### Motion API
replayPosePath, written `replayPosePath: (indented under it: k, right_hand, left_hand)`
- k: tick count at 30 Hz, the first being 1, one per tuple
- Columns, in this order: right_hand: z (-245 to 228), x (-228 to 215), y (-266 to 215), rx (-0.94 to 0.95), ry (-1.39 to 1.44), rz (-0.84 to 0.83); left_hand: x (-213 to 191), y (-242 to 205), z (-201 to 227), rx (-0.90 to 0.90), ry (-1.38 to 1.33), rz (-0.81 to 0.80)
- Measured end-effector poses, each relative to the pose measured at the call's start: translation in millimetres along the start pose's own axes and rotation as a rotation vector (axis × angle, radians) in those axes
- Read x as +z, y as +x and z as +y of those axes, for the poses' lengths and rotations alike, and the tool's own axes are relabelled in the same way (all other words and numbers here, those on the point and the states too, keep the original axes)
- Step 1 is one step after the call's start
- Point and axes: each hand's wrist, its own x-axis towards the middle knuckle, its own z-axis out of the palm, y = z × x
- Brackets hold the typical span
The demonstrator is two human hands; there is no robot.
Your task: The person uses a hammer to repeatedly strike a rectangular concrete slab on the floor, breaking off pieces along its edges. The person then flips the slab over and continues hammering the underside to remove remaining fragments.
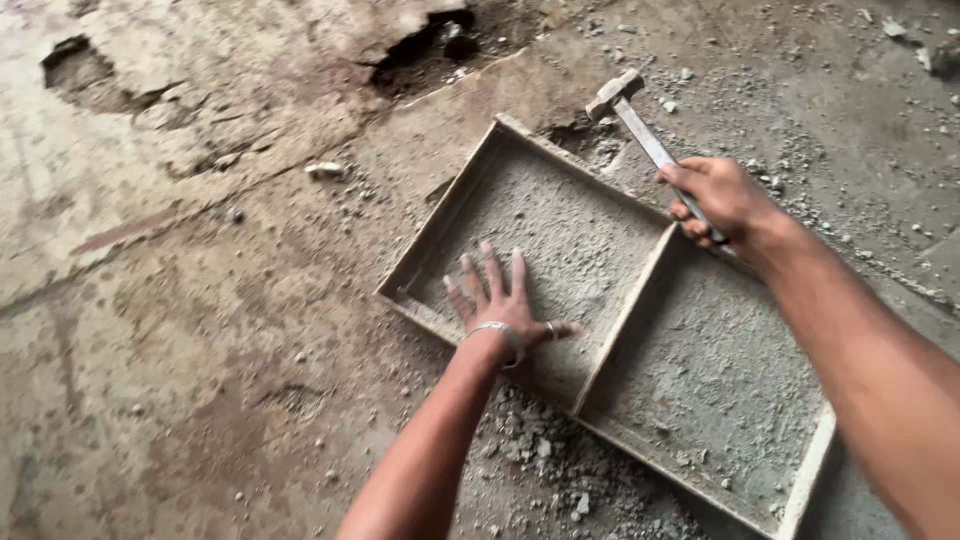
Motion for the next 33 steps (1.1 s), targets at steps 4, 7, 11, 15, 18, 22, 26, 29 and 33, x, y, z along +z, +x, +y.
replayPosePath:
  k: [4,7,11,15,18,22,26,29,33]
  right_hand:
    - [-0.9,-35.9,-24.7,-0.213,-0.003,0.141]
    - [-22.1,-48.5,-29.7,-0.557,0.167,0.195]
    - [-40.5,-19.8,2.6,-0.851,0.356,0.325]
    - [-29.0,34.2,48.5,-0.28,0.195,0.114]
    - [-34.8,14.6,76.7,0.032,-0.44,-0.156]
    - [-47.7,-6.8,82.2,0.086,0.057,-0.103]
    - [-67.8,18.0,87.2,-0.005,0.472,0.02]
    - [-71.8,48.3,89.3,0.1,0.223,-0.05]
    - [-70.3,16.2,93.1,0.215,-0.315,-0.258]
  left_hand:
    - [12.6,22.5,9.5,-0.046,0.11,-0.042]
    - [8.9,30.1,7.3,-0.065,0.082,-0.136]
    - [0.3,31.4,12.9,-0.109,0.124,-0.214]
    - [-0.6,27.4,8.8,-0.108,0.041,-0.198]
    - [6.2,32.4,6.5,-0.094,0.008,-0.188]
    - [24.0,36.5,-4.0,-0.032,0.059,0.021]
    - [19.9,38.5,-0.2,-0.063,-0.043,-0.13]
    - [9.6,30.6,-1.3,-0.083,-0.04,-0.178]
    - [4.5,27.8,8.0,-0.094,-0.06,-0.191]
